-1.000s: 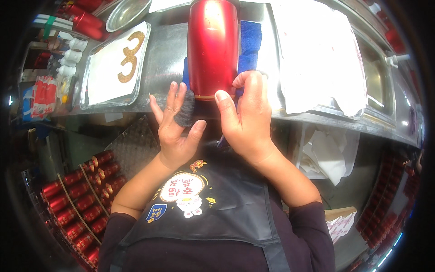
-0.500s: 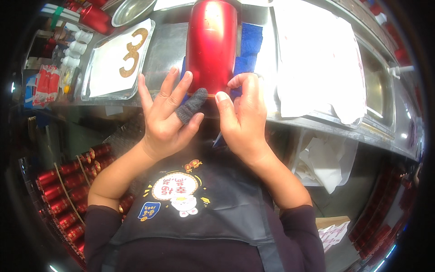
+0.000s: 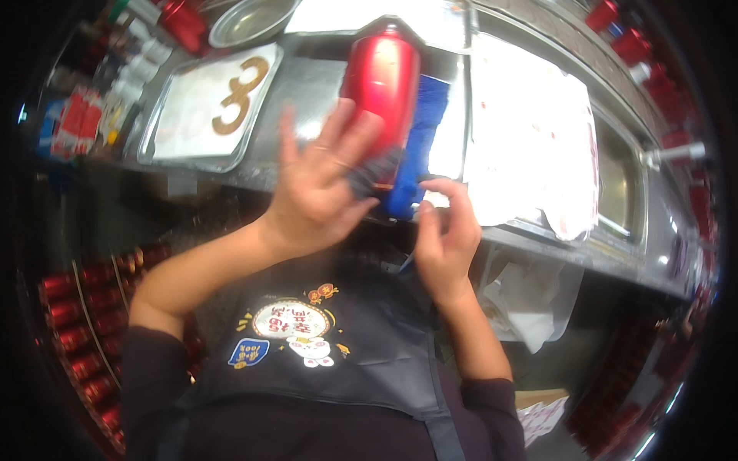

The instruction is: The person applies gold circular labels to the necks of red cylindrical bottles, then applies rectangular paper labels to the bottle bodies. They wipe the bottles with a cloth and place the finished bottles on a nearby rack.

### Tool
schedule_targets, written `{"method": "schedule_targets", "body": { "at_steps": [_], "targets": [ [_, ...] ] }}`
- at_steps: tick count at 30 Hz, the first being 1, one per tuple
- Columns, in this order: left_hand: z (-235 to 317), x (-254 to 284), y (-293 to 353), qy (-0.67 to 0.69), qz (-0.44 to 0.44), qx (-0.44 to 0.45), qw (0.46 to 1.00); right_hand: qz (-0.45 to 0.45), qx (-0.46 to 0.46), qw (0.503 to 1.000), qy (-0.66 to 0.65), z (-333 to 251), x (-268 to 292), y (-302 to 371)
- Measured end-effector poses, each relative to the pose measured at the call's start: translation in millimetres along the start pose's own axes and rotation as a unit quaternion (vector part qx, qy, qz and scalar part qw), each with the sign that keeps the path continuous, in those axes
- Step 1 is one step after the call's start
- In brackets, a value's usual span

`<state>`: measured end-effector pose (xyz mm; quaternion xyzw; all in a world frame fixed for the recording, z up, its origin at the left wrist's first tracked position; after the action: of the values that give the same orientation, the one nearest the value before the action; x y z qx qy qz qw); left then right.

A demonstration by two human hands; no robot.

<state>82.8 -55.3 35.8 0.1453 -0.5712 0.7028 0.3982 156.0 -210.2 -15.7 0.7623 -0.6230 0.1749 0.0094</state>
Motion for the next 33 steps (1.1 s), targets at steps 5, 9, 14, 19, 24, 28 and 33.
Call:
{"method": "schedule_targets", "body": {
  "at_steps": [5,9,14,19,24,28,33],
  "targets": [
    [-0.4,-20.7,3.7,-0.034,-0.032,-0.059,0.997,-0.082,0.241,0.967,0.000,-42.9,-28.0,32.1],
    [-13.2,-19.4,8.9,-0.007,0.018,-0.024,1.000,-0.066,0.086,0.993,-0.045,-16.5,-29.8,33.1],
    [-39.4,-12.9,36.0,0.118,0.079,0.117,0.983,-0.055,-0.013,0.996,-0.068,5.3,-24.3,35.5],
    [-57.3,-21.1,59.2,0.023,-0.043,0.135,0.990,-0.060,0.029,0.998,0.004,5.4,-28.9,35.7],
    [-60.3,-10.3,50.1,0.063,0.035,0.164,0.984,-0.066,0.118,0.982,0.134,-7.2,-31.1,37.0],
    [-53.8,-21.6,39.3,0.144,0.035,0.133,0.980,-0.060,0.150,0.971,0.179,-16.6,-30.6,35.5],
    [-58.9,-26.1,49.1,0.155,-0.009,0.170,0.973,-0.030,0.182,0.969,0.166,-23.8,-25.6,35.2]
  ]
}}
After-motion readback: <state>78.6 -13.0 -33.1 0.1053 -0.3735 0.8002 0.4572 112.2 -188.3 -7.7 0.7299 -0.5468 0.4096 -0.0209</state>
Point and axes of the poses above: each hand's wrist, its own y-axis away from the middle knuckle, its own x-axis out of the back of the hand, z = x × y, the point moved 8 cm from there along -y, towards the middle knuckle, and after that the axes turned 11 degrees about z, right-handed, at the moved point
